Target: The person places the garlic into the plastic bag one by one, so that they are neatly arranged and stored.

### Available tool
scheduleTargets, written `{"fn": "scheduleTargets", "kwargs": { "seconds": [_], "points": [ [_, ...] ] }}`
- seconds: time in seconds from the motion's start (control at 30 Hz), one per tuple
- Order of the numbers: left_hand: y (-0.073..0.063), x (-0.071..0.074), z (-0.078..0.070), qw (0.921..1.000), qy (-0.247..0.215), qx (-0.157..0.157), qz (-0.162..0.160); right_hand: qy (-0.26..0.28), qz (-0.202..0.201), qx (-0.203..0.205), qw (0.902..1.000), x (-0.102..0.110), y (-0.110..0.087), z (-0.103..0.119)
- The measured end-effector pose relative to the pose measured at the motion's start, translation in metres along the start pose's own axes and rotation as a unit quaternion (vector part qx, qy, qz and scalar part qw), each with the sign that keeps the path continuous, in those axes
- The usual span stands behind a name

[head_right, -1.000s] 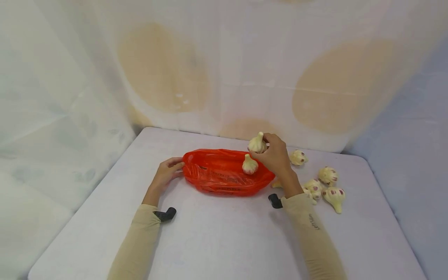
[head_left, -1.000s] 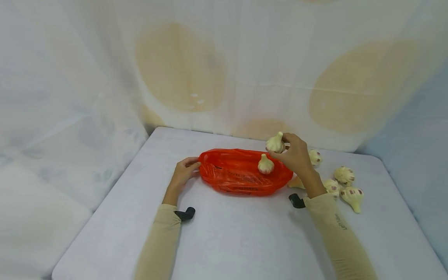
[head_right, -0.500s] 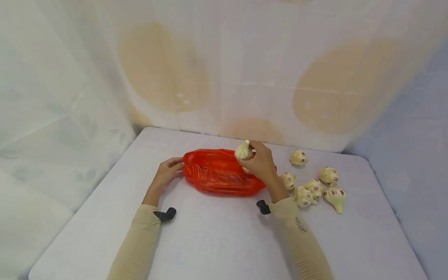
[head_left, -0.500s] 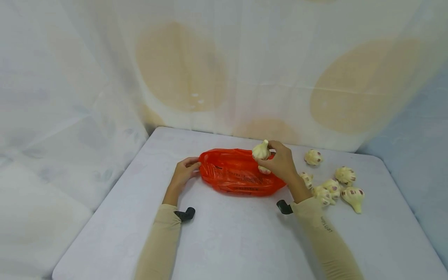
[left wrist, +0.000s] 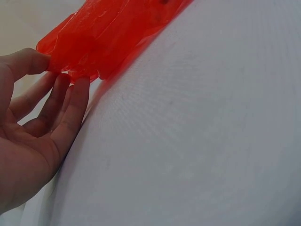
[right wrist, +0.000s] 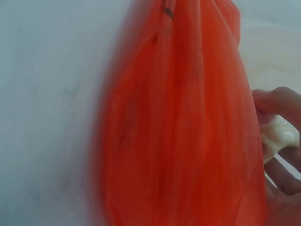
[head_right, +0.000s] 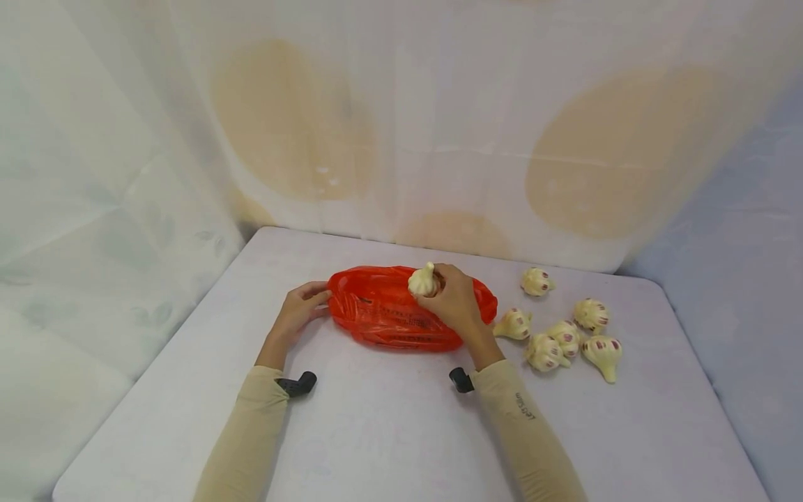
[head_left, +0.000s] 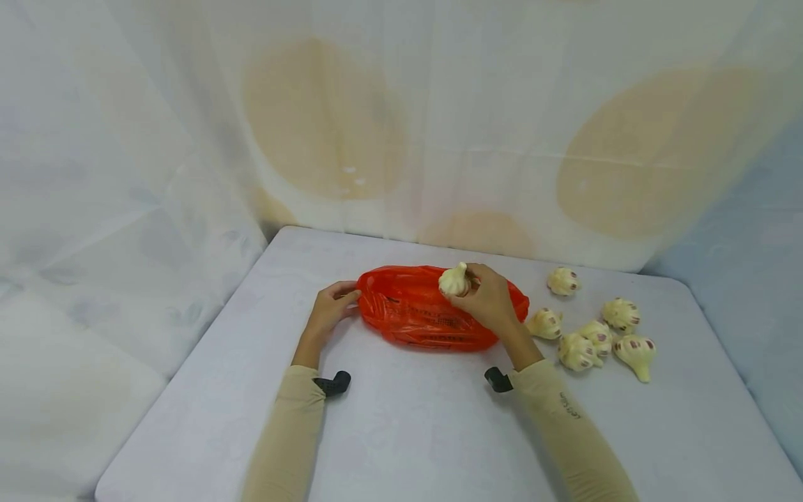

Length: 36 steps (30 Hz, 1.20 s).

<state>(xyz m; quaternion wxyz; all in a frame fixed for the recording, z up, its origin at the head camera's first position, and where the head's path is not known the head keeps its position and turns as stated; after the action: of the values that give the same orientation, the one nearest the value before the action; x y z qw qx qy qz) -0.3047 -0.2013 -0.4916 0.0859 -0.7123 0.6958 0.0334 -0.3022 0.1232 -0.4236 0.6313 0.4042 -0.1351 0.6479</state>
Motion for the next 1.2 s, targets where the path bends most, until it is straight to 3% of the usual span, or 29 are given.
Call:
{"fn": "scheduleTargets", "kwargs": {
  "seconds": [0.33,0.8,1.2],
  "points": [
    [-0.002,0.0,-0.001,1.0,0.001,0.004,-0.003,-0.035,0.031,-0.012,0.9989,-0.012,-0.001,0.003],
    [0.001,-0.001,-0.002,0.9999,0.012,0.004,0.002,-0.07,0.03,-0.028,0.9967,-0.017,0.0,-0.01],
    [-0.002,-0.006,-0.002,0.9998,-0.01,-0.004,0.016,-0.116,0.035,-0.055,0.9911,-0.017,0.003,-0.009]
  ]
}}
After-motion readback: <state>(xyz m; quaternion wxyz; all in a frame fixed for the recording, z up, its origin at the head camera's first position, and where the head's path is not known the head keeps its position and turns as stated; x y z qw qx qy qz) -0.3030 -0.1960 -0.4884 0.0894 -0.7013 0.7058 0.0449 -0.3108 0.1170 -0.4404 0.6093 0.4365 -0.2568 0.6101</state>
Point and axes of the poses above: each hand's wrist, its own y-axis towards the middle knuckle, its own x-axis out of the back of the hand, z = x × y, the point moved 3 cm from there along y, towards the middle knuckle, and after that the axes turned 10 degrees about -y, right-handed, at the moved point
